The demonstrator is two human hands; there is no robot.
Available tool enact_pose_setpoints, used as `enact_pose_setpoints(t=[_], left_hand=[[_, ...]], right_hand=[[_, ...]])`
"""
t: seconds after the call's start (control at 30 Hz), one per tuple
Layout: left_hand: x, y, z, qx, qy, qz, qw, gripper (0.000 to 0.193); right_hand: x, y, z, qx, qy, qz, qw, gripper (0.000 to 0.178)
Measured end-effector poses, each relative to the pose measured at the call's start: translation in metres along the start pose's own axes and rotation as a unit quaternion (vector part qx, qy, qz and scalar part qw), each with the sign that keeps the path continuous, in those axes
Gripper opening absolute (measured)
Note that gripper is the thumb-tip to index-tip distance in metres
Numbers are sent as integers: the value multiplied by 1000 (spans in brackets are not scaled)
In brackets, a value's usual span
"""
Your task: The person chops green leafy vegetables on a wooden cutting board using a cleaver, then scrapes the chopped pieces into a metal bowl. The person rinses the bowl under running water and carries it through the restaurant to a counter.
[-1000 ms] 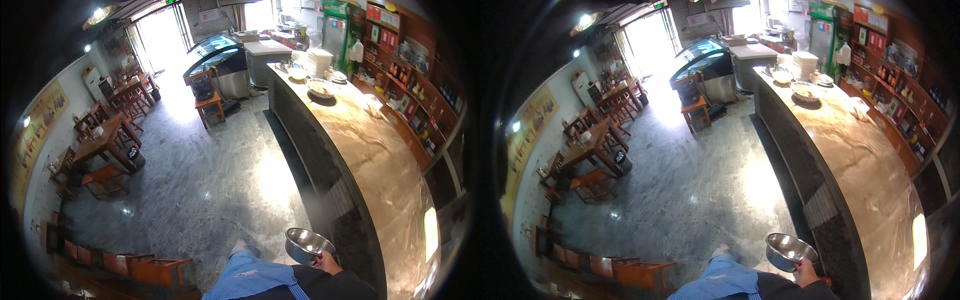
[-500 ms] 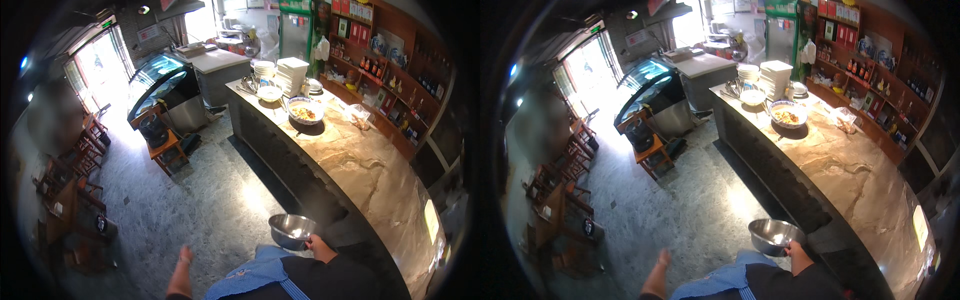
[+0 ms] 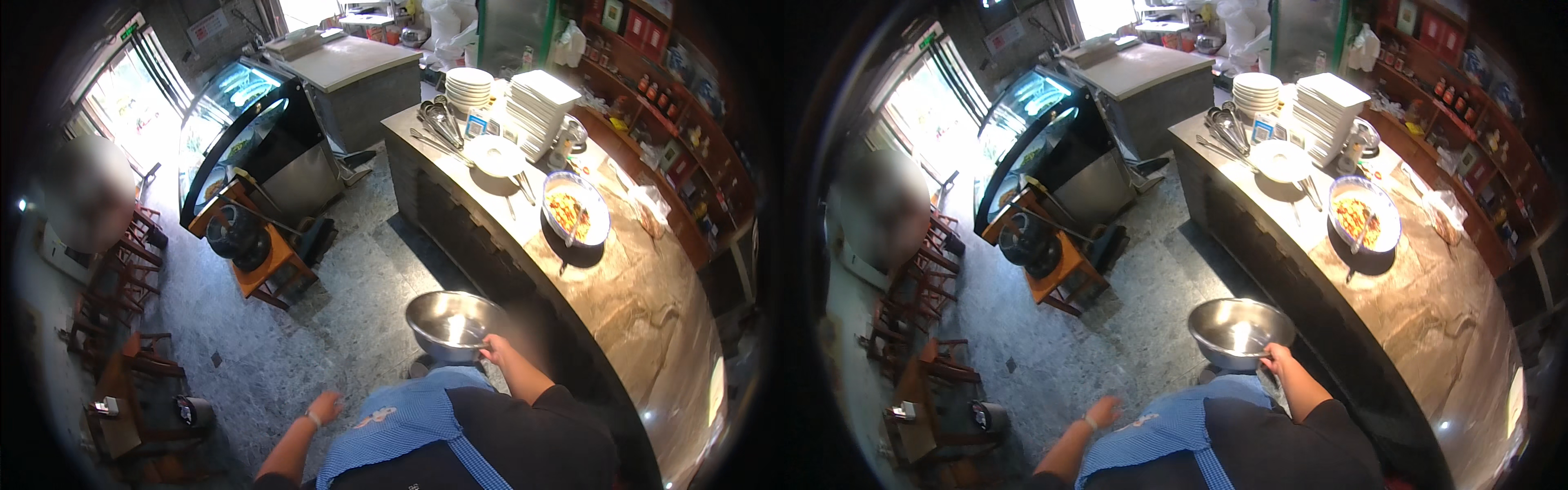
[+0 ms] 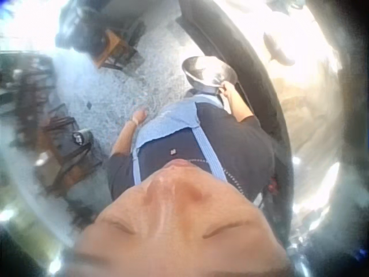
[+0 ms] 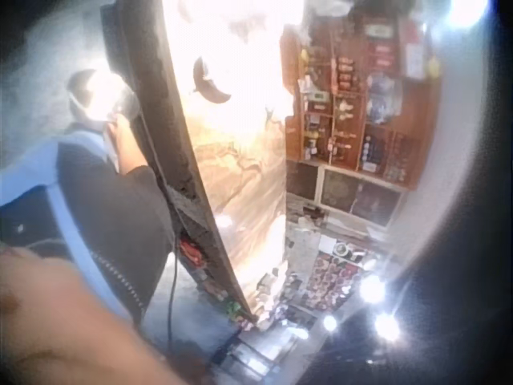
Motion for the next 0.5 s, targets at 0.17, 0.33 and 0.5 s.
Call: enact_pose_setpoints(t=[0.17,0.33,0.5], left_hand=[[-16,10,-87,206,233,-95,946,38],[71,-54,-165,343,253,38,904,36],[399,-250,-181,58,196,442,873,29]], right_hand=[[-159,-11,-92,-27,27,-144,989,11],[-314,-8,-189,18,38,-187,981,7],[-463,0,-303,79,36,-192,977,8]])
Point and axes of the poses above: each hand's wrist, its own y-axis away from the middle knuckle, its own x-axis out of the back of the hand, z = x × y, the point moved 8 cm from there along -y, towards the middle knuckle, and after that the axes turned 6 degrees about -z, right-handed, at the moved point
